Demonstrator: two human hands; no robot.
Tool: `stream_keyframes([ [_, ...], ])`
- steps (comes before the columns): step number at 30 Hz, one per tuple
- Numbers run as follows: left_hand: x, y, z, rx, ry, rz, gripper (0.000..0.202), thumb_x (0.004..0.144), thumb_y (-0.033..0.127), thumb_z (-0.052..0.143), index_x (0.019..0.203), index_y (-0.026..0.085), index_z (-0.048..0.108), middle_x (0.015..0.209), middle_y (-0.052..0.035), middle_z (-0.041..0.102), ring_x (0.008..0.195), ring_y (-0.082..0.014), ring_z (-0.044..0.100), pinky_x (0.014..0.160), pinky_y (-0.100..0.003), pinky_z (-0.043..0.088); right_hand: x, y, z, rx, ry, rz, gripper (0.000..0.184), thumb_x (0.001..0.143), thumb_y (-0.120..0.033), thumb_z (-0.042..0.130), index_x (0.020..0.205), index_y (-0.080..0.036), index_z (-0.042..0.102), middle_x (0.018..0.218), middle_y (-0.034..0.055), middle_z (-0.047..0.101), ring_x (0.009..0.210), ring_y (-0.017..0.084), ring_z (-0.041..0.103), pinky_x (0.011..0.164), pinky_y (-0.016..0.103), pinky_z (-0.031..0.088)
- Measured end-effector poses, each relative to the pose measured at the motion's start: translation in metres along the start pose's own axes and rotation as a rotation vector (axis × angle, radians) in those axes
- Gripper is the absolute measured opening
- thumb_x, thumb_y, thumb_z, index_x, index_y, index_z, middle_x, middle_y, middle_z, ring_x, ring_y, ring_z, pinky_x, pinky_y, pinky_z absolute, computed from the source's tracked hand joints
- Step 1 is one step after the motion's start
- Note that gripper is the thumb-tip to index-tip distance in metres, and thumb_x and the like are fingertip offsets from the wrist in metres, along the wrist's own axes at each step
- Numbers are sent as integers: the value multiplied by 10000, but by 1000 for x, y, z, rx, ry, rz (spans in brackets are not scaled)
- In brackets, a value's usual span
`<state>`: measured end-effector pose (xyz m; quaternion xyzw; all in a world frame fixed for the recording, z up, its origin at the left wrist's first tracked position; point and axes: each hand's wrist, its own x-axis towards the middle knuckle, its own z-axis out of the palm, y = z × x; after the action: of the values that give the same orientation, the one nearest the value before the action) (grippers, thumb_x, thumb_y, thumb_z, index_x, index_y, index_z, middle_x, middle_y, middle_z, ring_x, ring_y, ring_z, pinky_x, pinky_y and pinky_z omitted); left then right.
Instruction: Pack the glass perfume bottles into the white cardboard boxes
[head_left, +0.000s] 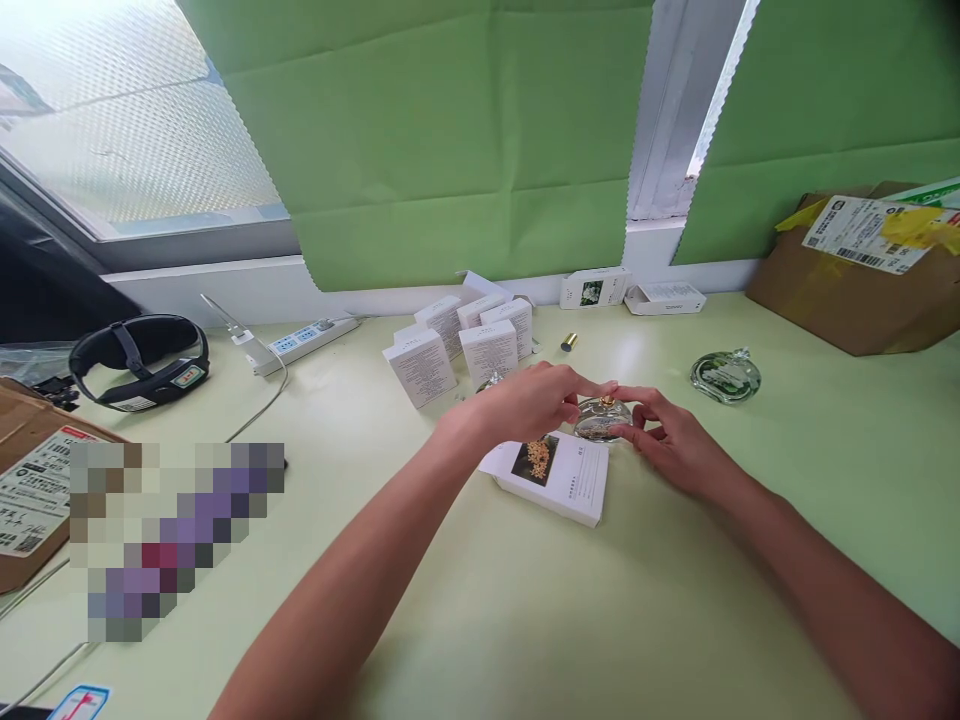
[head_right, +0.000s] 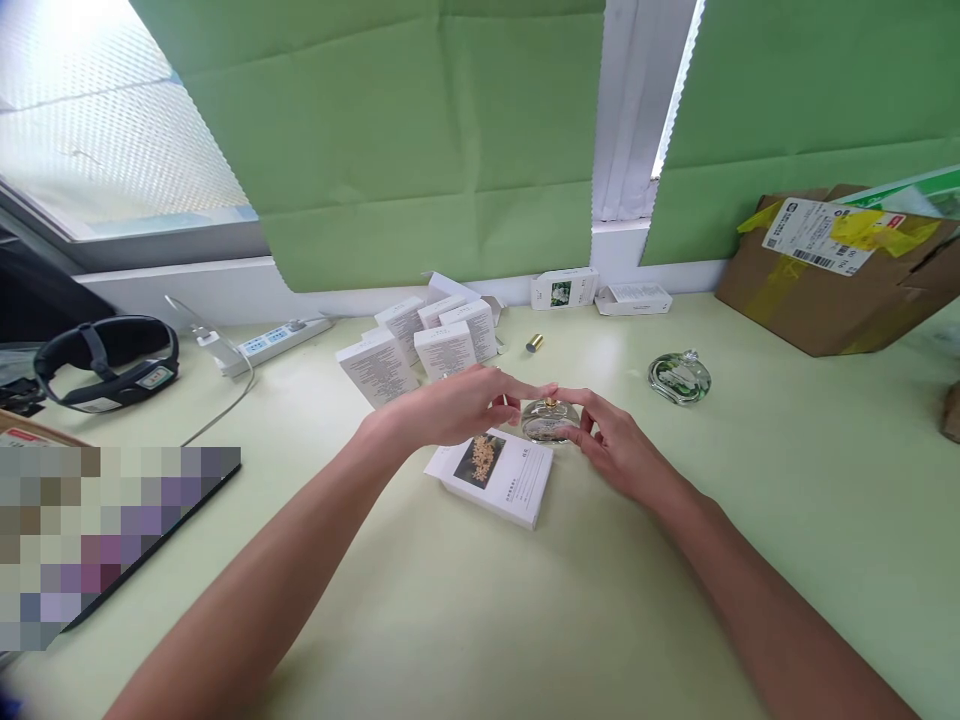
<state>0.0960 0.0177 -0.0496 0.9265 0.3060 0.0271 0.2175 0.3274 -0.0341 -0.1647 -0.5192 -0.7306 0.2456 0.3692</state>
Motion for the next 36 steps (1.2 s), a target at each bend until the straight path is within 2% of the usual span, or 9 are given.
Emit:
stream_keyframes([
  [10, 2, 1, 5, 81, 34, -23, 484, 926, 157, 486, 1357, 363, 566, 825, -11, 675, 628, -128, 579, 602, -227, 409, -2, -5, 5, 60, 41, 29, 292, 929, -450, 561, 1196, -331, 551, 774, -33, 490, 526, 117, 436, 472, 257, 406],
  [16, 0, 9, 4, 114, 18, -74, 525, 919, 141, 467, 1395, 351, 535, 771, -14, 662, 603, -144, 577, 573, -238, 385, -2, -4, 5, 43, 35, 60, 356, 932, -486, 553, 1248, -322, 546, 755, -36, 483, 534, 118, 440, 495, 265, 422],
  [20, -4, 16, -1, 187, 29, -57, 527, 944, 142, 426, 1431, 331, 497, 865, -43, 693, 713, -179, 622, 590, -248, 376, -3, -1, 7, 1, 44, -5, 380, 959, -487, 505, 1299, -319, 518, 795, -18, 529, 588, 135, 468, 578, 308, 488],
  [23, -14, 17, -13, 191, 42, -40, 535, 970, 177, 434, 1492, 292, 407, 953, -46, 717, 824, -191, 643, 627, -253, 400, -4, -2, 6, -36, 21, -18, 427, 962, -483, 503, 1363, -339, 480, 806, -12, 569, 589, 140, 487, 614, 335, 516],
  [26, -27, 13, -30, 171, 121, -85, 504, 983, 265, 468, 1484, 255, 416, 1012, -38, 724, 840, -175, 650, 665, -256, 431, -5, -7, 1, -32, -13, 16, 553, 926, -481, 569, 1443, -383, 400, 1035, 36, 656, 615, 138, 536, 599, 331, 537],
  [28, -35, 9, -40, 173, 177, -112, 434, 989, 329, 472, 1414, 250, 508, 1029, -35, 723, 857, -171, 652, 702, -261, 447, -5, -13, -4, 4, -13, 37, 690, 874, -479, 646, 1484, -418, 328, 1291, 65, 607, 640, 130, 562, 553, 303, 537],
  [29, -38, 7, -44, 181, 196, -127, 412, 991, 356, 470, 1383, 251, 541, 1023, -32, 722, 868, -174, 651, 724, -266, 452, -4, -15, -6, 28, 0, 45, 750, 851, -476, 676, 1495, -432, 295, 1373, 68, 562, 645, 123, 569, 526, 285, 529],
  [31, -42, 3, -50, 200, 219, -159, 400, 996, 401, 454, 1354, 262, 566, 1007, -24, 720, 896, -182, 646, 769, -278, 455, -3, -18, -12, 78, 59, 51, 787, 837, -473, 695, 1497, -439, 268, 1401, 65, 538, 635, 113, 563, 490, 261, 505],
  [36, -46, -1, -53, 220, 188, -215, 419, 998, 464, 416, 1345, 288, 573, 1027, -16, 709, 925, -194, 640, 828, -297, 447, -2, -11, -22, 196, 273, 79, 577, 907, -490, 595, 1421, -370, 362, 1225, 67, 590, 589, 103, 533, 528, 279, 528],
])
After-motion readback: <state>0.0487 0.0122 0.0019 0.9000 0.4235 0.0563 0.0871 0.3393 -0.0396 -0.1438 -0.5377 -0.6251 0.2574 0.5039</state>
